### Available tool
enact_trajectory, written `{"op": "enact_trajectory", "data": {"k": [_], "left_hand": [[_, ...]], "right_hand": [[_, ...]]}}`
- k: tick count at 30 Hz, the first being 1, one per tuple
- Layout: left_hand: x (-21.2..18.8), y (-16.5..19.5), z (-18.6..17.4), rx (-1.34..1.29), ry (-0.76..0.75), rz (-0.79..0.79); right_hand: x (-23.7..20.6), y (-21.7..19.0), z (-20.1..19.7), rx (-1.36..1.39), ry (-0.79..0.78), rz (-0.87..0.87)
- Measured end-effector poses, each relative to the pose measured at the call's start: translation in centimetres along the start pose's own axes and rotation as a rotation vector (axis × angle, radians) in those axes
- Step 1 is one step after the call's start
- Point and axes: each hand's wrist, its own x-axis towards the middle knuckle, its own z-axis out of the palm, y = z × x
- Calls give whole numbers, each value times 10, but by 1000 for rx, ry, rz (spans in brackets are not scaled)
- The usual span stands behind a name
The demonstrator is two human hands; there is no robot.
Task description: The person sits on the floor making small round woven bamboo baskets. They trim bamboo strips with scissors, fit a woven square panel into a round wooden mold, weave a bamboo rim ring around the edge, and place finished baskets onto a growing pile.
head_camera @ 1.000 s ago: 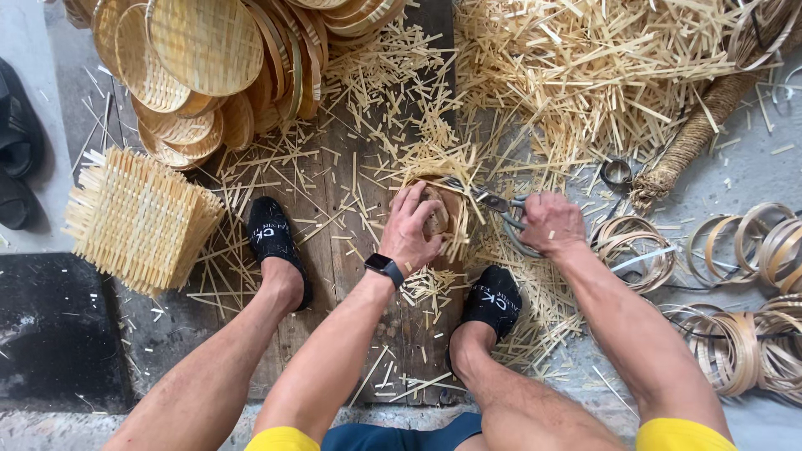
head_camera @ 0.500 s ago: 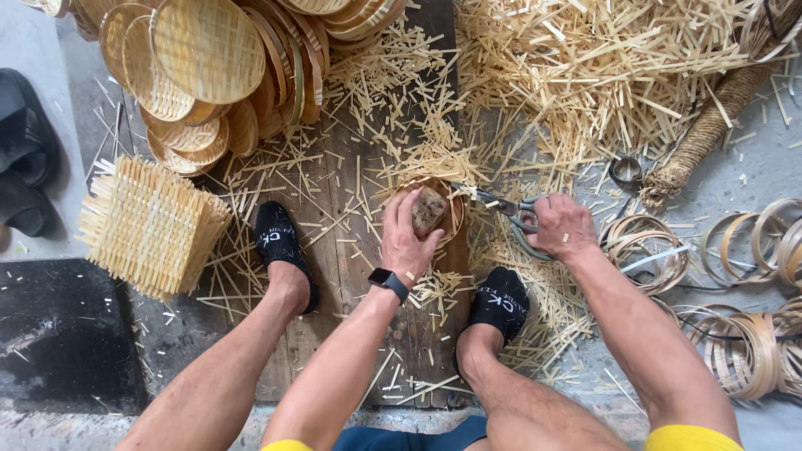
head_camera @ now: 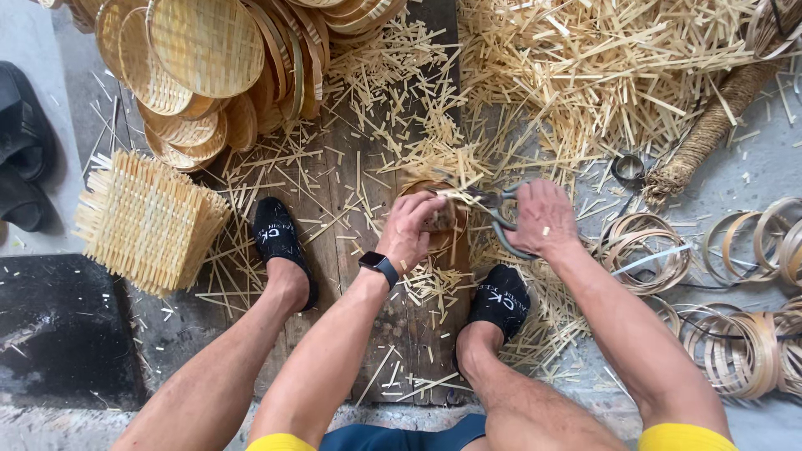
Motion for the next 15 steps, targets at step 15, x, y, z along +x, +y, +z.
{"op": "enact_trajectory", "data": {"k": [15], "left_hand": [[-7, 13, 3, 63, 132, -53]], "right_hand": [[7, -10, -12, -19, -165, 53]]}}
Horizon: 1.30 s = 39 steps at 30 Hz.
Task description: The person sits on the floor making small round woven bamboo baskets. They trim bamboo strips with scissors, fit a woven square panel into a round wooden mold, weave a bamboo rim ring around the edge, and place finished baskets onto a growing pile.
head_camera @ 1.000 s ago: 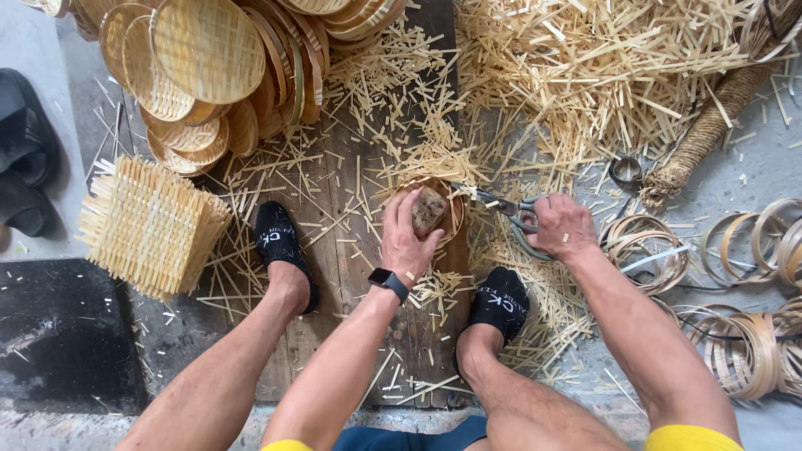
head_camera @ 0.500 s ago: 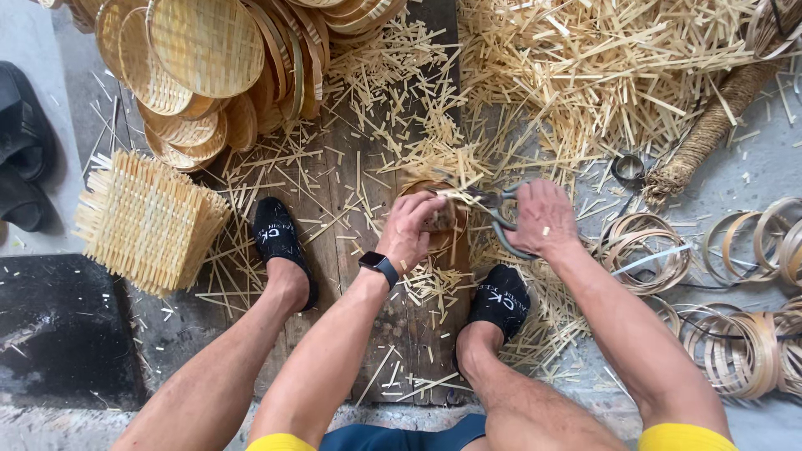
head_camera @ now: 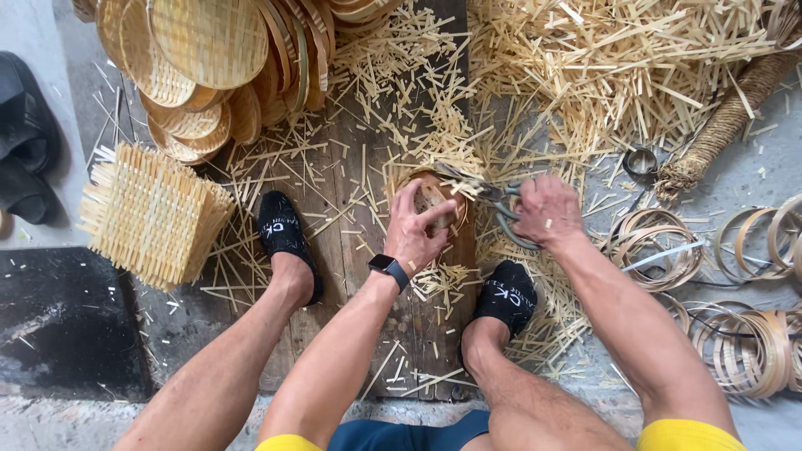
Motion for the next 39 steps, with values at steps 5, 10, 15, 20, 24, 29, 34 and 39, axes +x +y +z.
{"op": "enact_trajectory", "data": {"k": [5, 10, 15, 20, 24, 29, 34, 39], "left_hand": [[4, -5, -4, -92, -97, 34], [11, -15, -4, -18, -230, 142], [-3, -10, 7, -75, -79, -101], [-7, -4, 15, -79, 21, -11], [-2, -7, 6, -32, -73, -25], [2, 0, -2, -8, -140, 23], [7, 0, -14, 14, -223, 149], [11, 1, -18, 49, -227, 74]], "right_hand": [[-9, 18, 5, 55, 0, -28], [2, 6, 19, -40, 138, -45], [-4, 15, 10, -14, -71, -29], [-6, 1, 7, 72, 183, -24], [-8, 6, 12, 69, 4, 15], [-11, 13, 9, 92, 181, -59], [-4, 5, -2, 79, -30, -7], [-7, 20, -8, 72, -62, -45]]}}
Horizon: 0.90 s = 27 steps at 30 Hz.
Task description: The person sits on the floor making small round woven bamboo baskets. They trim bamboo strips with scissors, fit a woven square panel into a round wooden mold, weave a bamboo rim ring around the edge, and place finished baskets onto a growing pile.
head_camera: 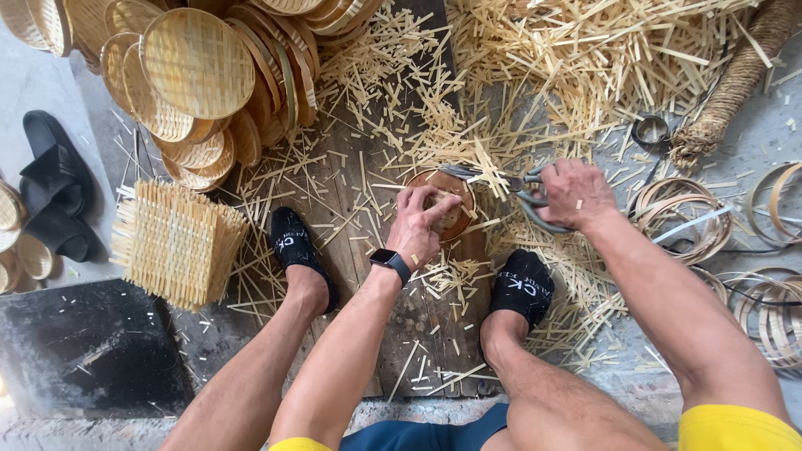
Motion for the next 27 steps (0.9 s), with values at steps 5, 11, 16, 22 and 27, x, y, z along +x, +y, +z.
{"op": "enact_trajectory", "data": {"k": [5, 11, 16, 22, 27], "left_hand": [[4, -6, -4, 41, -114, 84], [10, -9, -16, 59, -163, 108], [5, 6, -19, 97, -142, -21], [10, -19, -3, -157, 220, -296], [39, -57, 15, -433, -52, -680]], "right_hand": [[7, -10, 10, -48, 371, -78], [-3, 9, 22, 19, -81, 47], [-17, 28, 24, 174, 98, 290], [-27, 0, 20, 193, 286, 459], [0, -56, 12, 1267, -166, 335]]}}
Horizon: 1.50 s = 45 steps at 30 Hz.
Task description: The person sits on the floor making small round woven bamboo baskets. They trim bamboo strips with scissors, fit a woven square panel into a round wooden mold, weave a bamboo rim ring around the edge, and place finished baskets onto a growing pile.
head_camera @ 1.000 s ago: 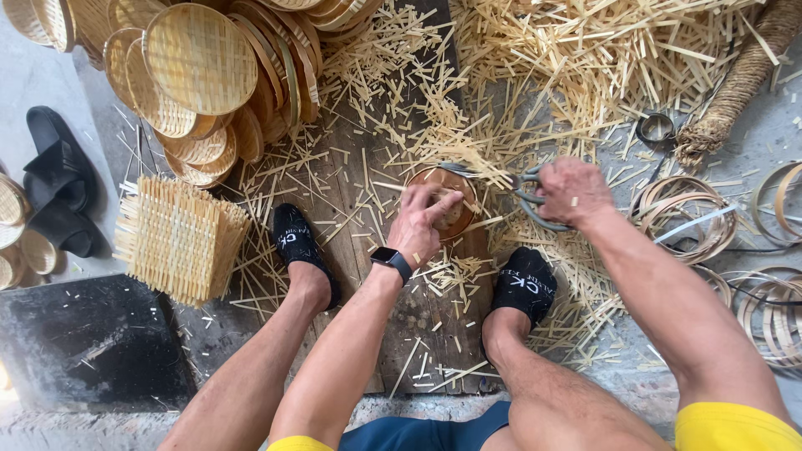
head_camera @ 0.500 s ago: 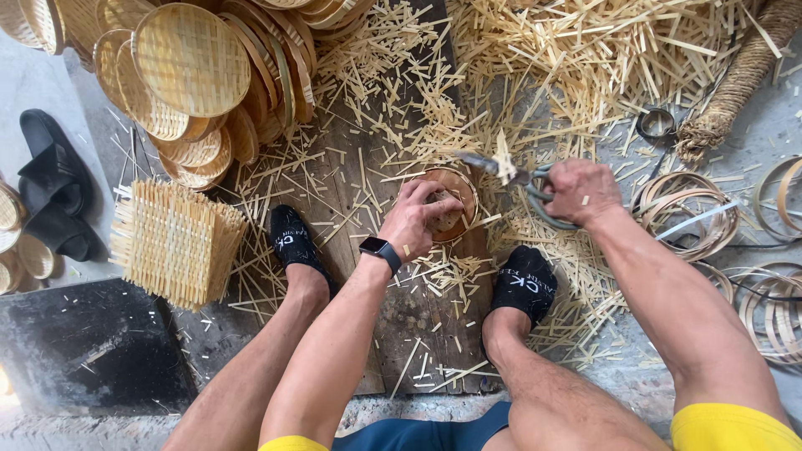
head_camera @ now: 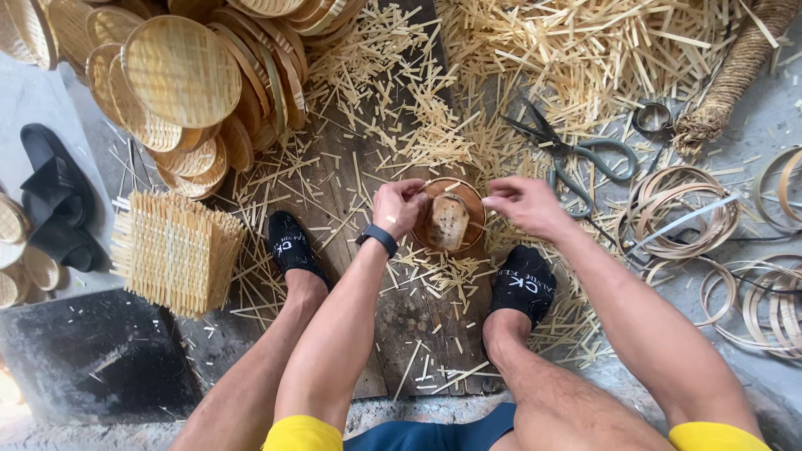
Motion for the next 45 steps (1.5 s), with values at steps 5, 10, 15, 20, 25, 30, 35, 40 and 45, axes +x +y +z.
{"op": "enact_trajectory", "data": {"k": [5, 10, 15, 20, 25, 30, 35, 40, 45], "left_hand": [[16, 5, -1, 23, -100, -107], [21, 10, -6, 62, -104, -120], [18, 10, 1, 97, -39, -115], [7, -13, 7, -273, 3, -240], [-35, -70, 28, -981, -156, -299], [-53, -90, 64, -984, -99, -359], [-44, -79, 85, -894, 51, -424], [-49, -62, 77, -912, 100, -399], [-76, -26, 25, -286, 152, 310]], "right_hand": [[23, -11, 14, 73, -66, 157], [30, -8, 13, 138, -70, 243], [26, -16, 20, 142, 27, 175], [-11, -7, 19, -155, 223, 24], [-28, 26, 38, 634, -19, 245], [-19, 48, 54, 585, 43, 116], [-5, 57, 59, 617, 123, 261], [-9, 47, 53, 575, 98, 183], [-36, 10, 35, 781, -108, 133]]}}
